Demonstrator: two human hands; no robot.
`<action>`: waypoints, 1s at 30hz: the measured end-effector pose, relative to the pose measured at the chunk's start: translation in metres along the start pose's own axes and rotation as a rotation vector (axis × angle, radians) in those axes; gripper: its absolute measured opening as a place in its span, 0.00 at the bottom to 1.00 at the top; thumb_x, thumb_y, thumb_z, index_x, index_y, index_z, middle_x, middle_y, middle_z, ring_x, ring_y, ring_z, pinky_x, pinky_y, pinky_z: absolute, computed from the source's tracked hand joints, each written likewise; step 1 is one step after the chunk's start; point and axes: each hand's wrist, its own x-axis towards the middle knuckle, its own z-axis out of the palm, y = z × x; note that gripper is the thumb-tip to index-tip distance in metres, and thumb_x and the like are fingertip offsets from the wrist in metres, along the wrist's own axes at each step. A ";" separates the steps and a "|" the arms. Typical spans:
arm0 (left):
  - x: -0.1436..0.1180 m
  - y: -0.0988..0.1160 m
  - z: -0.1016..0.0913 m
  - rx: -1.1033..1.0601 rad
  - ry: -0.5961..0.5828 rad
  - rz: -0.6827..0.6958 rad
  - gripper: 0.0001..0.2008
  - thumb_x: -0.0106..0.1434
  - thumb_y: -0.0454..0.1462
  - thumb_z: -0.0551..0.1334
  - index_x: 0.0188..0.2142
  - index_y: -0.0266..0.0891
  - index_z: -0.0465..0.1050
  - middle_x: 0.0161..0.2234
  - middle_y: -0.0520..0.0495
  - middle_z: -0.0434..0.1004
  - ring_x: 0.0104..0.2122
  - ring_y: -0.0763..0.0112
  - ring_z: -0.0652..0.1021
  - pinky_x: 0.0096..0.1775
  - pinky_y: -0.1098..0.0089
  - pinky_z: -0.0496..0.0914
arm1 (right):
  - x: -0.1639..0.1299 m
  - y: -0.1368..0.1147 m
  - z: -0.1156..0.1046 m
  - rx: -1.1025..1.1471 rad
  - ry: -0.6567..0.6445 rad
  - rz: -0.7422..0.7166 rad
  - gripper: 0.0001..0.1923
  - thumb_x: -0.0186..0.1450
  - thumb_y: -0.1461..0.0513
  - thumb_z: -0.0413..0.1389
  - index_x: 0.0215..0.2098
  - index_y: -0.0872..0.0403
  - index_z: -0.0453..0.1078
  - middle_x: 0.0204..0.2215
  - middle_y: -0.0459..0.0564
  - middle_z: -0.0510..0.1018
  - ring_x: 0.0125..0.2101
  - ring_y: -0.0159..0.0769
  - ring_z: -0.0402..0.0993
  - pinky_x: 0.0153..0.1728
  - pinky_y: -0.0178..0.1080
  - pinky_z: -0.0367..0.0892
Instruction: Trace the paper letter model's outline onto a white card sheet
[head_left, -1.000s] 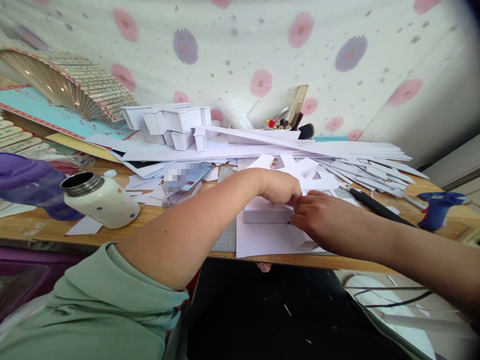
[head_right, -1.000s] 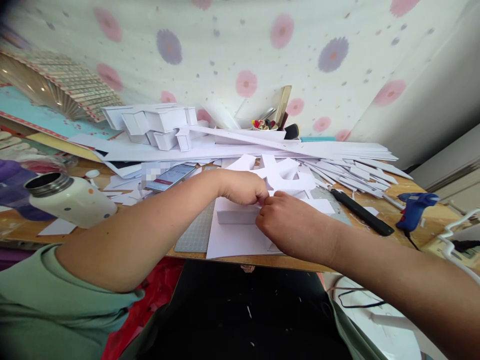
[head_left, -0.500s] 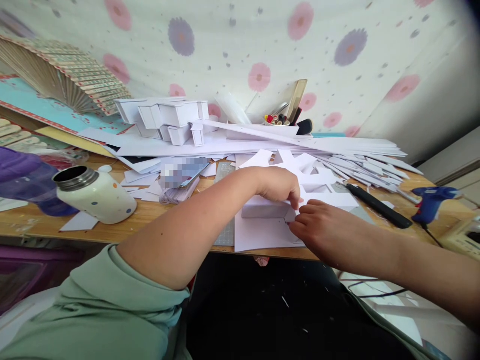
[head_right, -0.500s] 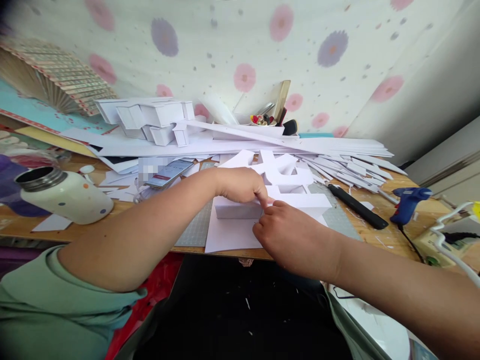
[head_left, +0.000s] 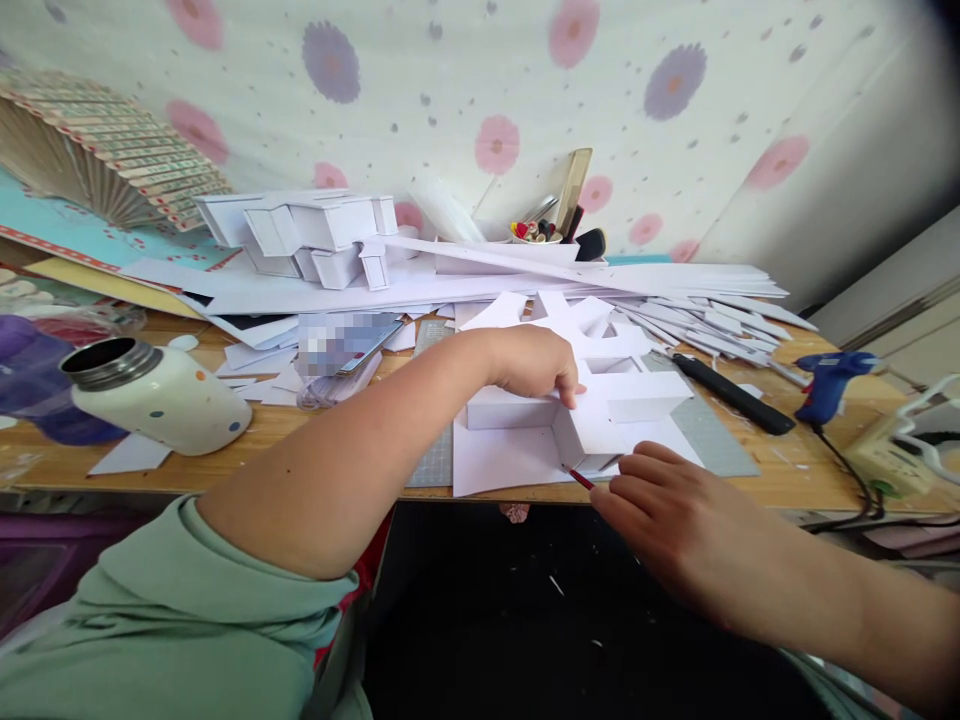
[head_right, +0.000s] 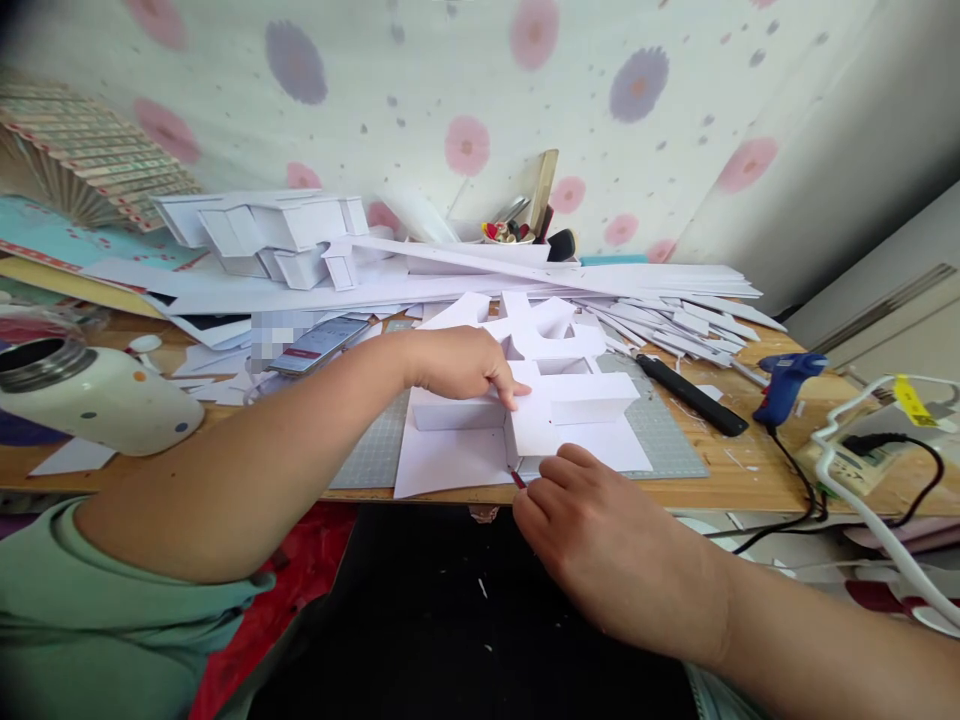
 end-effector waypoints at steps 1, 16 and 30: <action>0.000 0.001 0.000 0.000 -0.002 -0.007 0.18 0.57 0.29 0.56 0.42 0.50 0.78 0.51 0.58 0.74 0.43 0.72 0.75 0.42 0.72 0.65 | -0.003 0.000 0.001 0.000 0.006 -0.001 0.07 0.61 0.71 0.51 0.30 0.55 0.68 0.24 0.48 0.70 0.27 0.38 0.61 0.32 0.41 0.52; -0.005 0.007 0.001 0.075 -0.007 -0.039 0.25 0.54 0.25 0.53 0.44 0.50 0.76 0.51 0.59 0.74 0.46 0.71 0.73 0.43 0.72 0.63 | -0.026 0.007 0.014 0.458 0.465 0.242 0.10 0.64 0.70 0.53 0.42 0.52 0.67 0.25 0.45 0.72 0.25 0.30 0.67 0.26 0.33 0.63; -0.011 0.013 0.010 0.239 0.104 -0.032 0.20 0.61 0.31 0.54 0.46 0.55 0.75 0.40 0.52 0.79 0.32 0.66 0.71 0.30 0.67 0.57 | 0.026 0.039 0.028 0.143 0.374 0.214 0.04 0.68 0.63 0.51 0.37 0.54 0.67 0.31 0.51 0.76 0.34 0.37 0.69 0.35 0.39 0.64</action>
